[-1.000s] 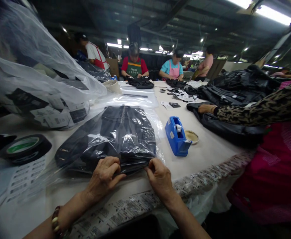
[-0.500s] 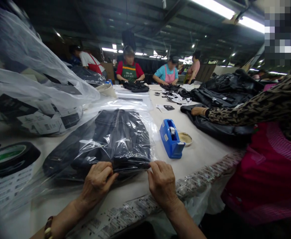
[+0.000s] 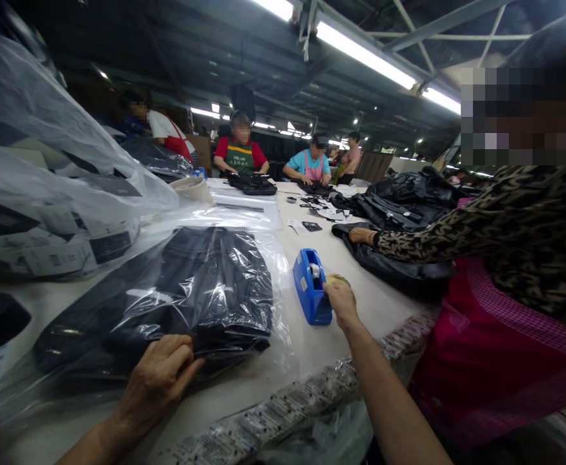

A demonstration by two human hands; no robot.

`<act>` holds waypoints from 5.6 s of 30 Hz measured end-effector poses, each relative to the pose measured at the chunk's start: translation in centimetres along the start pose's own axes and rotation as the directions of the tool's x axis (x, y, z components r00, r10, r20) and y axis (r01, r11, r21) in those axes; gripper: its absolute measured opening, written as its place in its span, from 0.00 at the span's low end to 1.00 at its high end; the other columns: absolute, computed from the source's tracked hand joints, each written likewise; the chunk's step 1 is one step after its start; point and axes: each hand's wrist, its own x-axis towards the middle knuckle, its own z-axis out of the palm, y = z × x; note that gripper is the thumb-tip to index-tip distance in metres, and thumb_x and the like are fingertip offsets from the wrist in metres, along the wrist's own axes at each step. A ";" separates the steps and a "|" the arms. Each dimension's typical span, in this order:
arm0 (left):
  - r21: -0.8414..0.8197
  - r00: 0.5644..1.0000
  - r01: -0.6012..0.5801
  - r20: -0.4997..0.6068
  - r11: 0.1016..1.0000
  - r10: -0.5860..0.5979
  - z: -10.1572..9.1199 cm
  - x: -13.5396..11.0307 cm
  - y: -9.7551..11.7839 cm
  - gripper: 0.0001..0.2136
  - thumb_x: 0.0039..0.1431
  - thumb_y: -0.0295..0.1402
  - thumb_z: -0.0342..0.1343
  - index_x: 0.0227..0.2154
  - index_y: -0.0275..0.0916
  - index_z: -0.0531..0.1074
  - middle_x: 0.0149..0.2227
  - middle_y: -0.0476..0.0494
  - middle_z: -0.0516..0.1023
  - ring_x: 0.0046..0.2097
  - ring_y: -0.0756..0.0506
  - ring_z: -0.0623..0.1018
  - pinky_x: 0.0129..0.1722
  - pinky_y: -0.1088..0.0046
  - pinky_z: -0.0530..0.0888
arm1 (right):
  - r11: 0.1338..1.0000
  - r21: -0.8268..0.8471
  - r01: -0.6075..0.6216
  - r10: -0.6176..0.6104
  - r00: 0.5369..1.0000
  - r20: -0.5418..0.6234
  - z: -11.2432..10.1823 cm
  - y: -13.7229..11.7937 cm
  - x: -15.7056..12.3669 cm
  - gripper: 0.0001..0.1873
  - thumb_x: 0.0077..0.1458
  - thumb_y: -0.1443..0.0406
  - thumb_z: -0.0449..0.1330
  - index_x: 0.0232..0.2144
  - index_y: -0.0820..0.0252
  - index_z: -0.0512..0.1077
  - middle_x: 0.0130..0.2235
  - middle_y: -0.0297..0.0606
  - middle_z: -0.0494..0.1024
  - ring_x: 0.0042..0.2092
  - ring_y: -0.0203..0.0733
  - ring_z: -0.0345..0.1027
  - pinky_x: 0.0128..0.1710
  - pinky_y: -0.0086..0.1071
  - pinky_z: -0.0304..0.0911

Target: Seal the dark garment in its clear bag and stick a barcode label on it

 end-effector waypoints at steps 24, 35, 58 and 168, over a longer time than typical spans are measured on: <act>-0.022 0.995 0.087 0.040 0.996 -0.086 0.0 -0.1 0.3 0.08 0.54 0.25 0.53 0.23 0.39 0.61 0.29 0.49 0.70 0.33 0.48 0.69 0.32 0.71 0.64 | 0.992 0.089 -0.092 0.089 0.995 0.044 -1.8 3.7 -6.4 0.24 0.32 0.46 0.57 0.23 0.60 0.71 0.21 0.35 0.71 0.25 0.40 0.64 0.26 0.33 0.58; -0.049 0.990 0.134 0.042 0.990 -0.132 0.2 -0.4 0.3 0.09 0.50 0.25 0.58 0.23 0.38 0.63 0.30 0.47 0.71 0.33 0.47 0.68 0.32 0.70 0.65 | 0.790 -0.069 0.609 -0.561 0.764 0.318 -4.9 -2.5 -13.1 0.10 0.53 0.56 0.55 0.29 0.55 0.71 0.30 0.35 0.74 0.32 0.39 0.67 0.33 0.30 0.60; -0.115 0.983 0.182 0.024 0.977 -0.180 0.3 -0.6 0.3 0.09 0.50 0.24 0.57 0.23 0.40 0.61 0.28 0.47 0.69 0.32 0.46 0.67 0.31 0.69 0.64 | 0.050 -0.310 0.949 -0.754 0.240 0.612 5.7 -6.8 -17.5 0.09 0.50 0.71 0.56 0.20 0.57 0.65 0.22 0.35 0.68 0.26 0.40 0.61 0.28 0.33 0.48; 0.351 0.984 0.018 0.159 0.936 -0.078 -8.6 -6.4 -10.9 0.15 0.63 0.33 0.45 0.19 0.39 0.62 0.19 0.52 0.67 0.25 0.49 0.67 0.30 0.71 0.58 | 0.186 -0.162 0.969 -0.960 0.215 0.182 7.4 -0.2 -13.3 0.08 0.59 0.65 0.52 0.39 0.60 0.69 0.38 0.42 0.71 0.39 0.42 0.68 0.36 0.35 0.69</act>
